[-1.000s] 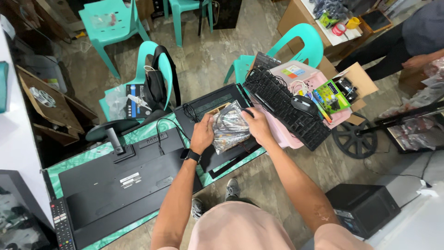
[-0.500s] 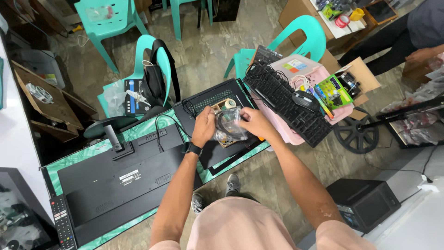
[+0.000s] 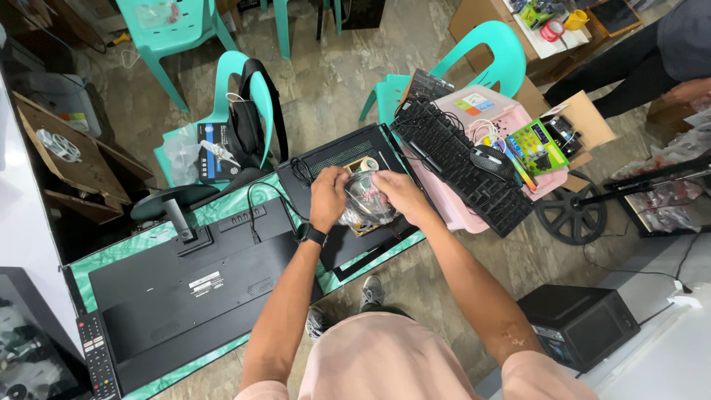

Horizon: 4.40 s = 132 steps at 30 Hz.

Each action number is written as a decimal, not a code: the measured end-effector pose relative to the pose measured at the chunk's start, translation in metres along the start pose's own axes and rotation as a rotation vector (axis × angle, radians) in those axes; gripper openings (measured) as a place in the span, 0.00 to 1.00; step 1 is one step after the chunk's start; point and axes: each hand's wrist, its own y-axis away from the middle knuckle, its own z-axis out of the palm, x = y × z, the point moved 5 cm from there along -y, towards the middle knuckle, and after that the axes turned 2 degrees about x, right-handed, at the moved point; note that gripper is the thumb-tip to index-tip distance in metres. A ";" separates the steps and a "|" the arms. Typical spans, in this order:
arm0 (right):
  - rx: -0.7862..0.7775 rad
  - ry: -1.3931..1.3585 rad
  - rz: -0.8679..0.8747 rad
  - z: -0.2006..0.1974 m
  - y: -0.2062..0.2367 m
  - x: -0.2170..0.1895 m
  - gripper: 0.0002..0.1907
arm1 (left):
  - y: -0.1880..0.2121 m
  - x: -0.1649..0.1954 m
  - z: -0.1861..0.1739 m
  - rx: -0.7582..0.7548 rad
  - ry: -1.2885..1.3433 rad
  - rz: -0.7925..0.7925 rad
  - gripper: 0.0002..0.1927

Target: The person flips a monitor face-down on the workbench, attaches its round base stand to the back, and arranges the power and video cables. They then move to an open computer case and plug cables into the ports on the rear panel.

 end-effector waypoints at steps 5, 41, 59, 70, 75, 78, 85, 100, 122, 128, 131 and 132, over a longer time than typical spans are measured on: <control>-0.031 -0.316 0.167 0.003 -0.001 0.005 0.19 | -0.001 0.011 0.003 0.057 -0.035 0.117 0.04; 0.366 -1.170 0.038 -0.048 -0.008 0.007 0.17 | 0.017 -0.005 0.067 -0.266 0.654 -0.822 0.12; 0.535 -1.220 -0.029 -0.065 -0.013 -0.002 0.07 | 0.003 -0.021 0.044 0.030 0.842 -0.694 0.10; 0.022 -0.212 -0.095 0.008 -0.012 -0.005 0.33 | -0.010 -0.019 0.059 0.170 1.358 -0.740 0.07; 0.241 0.019 -0.147 0.008 -0.015 -0.011 0.37 | 0.005 0.005 0.067 0.063 1.383 -0.745 0.19; 0.394 0.142 -0.175 0.003 -0.013 -0.015 0.34 | 0.012 0.013 0.070 -0.024 1.259 -0.749 0.27; 0.371 0.088 -0.138 0.001 -0.009 -0.007 0.25 | 0.023 0.002 0.070 -0.034 0.925 -0.694 0.20; 0.157 -0.045 -0.159 -0.009 -0.011 0.002 0.19 | 0.029 -0.014 0.064 0.000 0.883 -0.872 0.19; 0.191 -0.036 -0.222 -0.017 -0.015 0.006 0.20 | 0.019 -0.005 0.062 -0.269 0.899 -0.761 0.23; 0.130 -0.142 -0.091 -0.018 -0.018 0.003 0.19 | 0.017 0.007 0.056 -0.217 0.563 -0.638 0.25; 0.058 -0.117 -0.121 -0.016 -0.020 -0.001 0.18 | 0.019 0.004 0.059 -0.152 0.622 -0.649 0.20; 0.028 -0.121 -0.129 -0.015 -0.020 -0.002 0.18 | 0.020 0.001 0.060 -0.118 0.630 -0.660 0.18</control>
